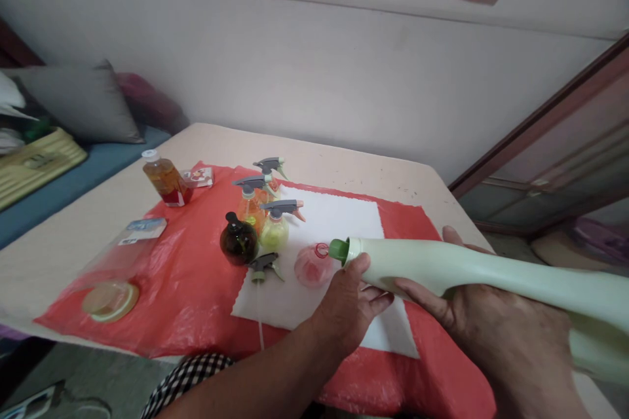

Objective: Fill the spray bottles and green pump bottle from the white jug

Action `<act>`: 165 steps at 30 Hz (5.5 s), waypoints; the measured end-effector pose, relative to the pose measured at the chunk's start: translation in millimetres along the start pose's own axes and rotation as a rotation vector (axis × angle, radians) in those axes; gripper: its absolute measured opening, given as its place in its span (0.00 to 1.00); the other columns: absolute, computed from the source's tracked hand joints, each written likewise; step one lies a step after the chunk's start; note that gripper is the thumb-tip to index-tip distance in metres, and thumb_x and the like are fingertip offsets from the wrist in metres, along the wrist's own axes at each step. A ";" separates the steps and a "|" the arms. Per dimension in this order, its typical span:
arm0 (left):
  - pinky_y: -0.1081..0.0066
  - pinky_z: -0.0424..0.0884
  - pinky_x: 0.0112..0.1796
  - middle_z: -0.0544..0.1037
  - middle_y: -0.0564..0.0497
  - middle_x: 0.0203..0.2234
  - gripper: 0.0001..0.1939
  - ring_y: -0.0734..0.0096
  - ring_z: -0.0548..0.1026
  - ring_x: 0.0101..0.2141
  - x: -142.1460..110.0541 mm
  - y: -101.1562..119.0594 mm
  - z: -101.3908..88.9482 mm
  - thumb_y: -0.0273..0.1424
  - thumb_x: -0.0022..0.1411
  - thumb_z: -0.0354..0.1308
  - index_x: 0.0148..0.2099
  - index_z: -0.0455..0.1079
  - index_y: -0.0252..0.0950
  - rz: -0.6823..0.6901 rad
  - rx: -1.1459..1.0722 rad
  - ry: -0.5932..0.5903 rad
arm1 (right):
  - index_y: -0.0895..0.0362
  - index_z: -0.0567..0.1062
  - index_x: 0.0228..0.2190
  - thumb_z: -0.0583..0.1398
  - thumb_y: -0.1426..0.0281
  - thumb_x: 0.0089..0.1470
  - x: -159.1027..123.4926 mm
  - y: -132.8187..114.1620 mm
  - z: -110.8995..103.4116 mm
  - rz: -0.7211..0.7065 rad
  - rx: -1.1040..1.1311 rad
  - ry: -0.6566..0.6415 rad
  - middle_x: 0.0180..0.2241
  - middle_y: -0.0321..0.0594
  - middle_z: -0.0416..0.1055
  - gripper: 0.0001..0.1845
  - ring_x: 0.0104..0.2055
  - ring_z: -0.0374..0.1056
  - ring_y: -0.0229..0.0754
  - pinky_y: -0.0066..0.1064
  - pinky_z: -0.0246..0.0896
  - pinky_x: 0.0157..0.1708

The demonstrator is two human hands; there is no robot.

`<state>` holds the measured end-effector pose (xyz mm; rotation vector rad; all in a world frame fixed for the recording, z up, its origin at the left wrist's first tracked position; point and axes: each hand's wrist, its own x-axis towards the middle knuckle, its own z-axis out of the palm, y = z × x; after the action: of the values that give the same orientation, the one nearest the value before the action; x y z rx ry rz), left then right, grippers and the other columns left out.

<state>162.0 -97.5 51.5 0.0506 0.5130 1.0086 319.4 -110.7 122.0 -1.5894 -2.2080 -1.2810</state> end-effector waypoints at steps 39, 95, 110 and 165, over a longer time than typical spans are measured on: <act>0.58 0.68 0.56 0.74 0.37 0.55 0.30 0.55 0.74 0.54 2.6 -4.5 -6.1 0.43 0.61 0.60 0.60 0.65 0.31 -0.011 0.041 -0.102 | 0.76 0.66 0.58 0.54 0.38 0.51 1.4 3.1 -12.0 -0.022 -0.074 0.051 0.31 0.54 0.77 0.55 0.28 0.67 0.51 0.35 0.45 0.24; 0.56 0.65 0.58 0.74 0.37 0.56 0.30 0.54 0.73 0.55 1.1 -2.3 -4.4 0.42 0.62 0.59 0.61 0.64 0.30 -0.028 0.046 -0.137 | 0.76 0.65 0.58 0.51 0.36 0.51 4.3 3.6 -14.3 -0.014 -0.040 0.089 0.32 0.57 0.77 0.57 0.35 0.70 0.57 0.34 0.42 0.24; 0.55 0.64 0.59 0.72 0.36 0.57 0.30 0.52 0.71 0.57 -1.4 -1.8 -0.7 0.42 0.63 0.56 0.62 0.63 0.28 -0.021 0.053 -0.110 | 0.76 0.66 0.58 0.51 0.36 0.51 3.0 5.5 -12.1 -0.034 -0.038 0.117 0.30 0.55 0.76 0.57 0.38 0.70 0.56 0.35 0.41 0.24; 0.59 0.68 0.55 0.75 0.40 0.54 0.30 0.57 0.75 0.51 -1.9 -1.6 -0.6 0.45 0.58 0.63 0.58 0.65 0.35 0.009 0.075 -0.012 | 0.70 0.72 0.53 0.48 0.36 0.53 -3.1 3.0 1.0 0.058 0.027 -0.024 0.25 0.49 0.74 0.51 0.19 0.58 0.41 0.32 0.40 0.24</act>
<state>162.2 -100.0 51.3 0.1258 0.5402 0.9967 323.6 -112.0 121.3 -1.6546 -2.1670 -1.2174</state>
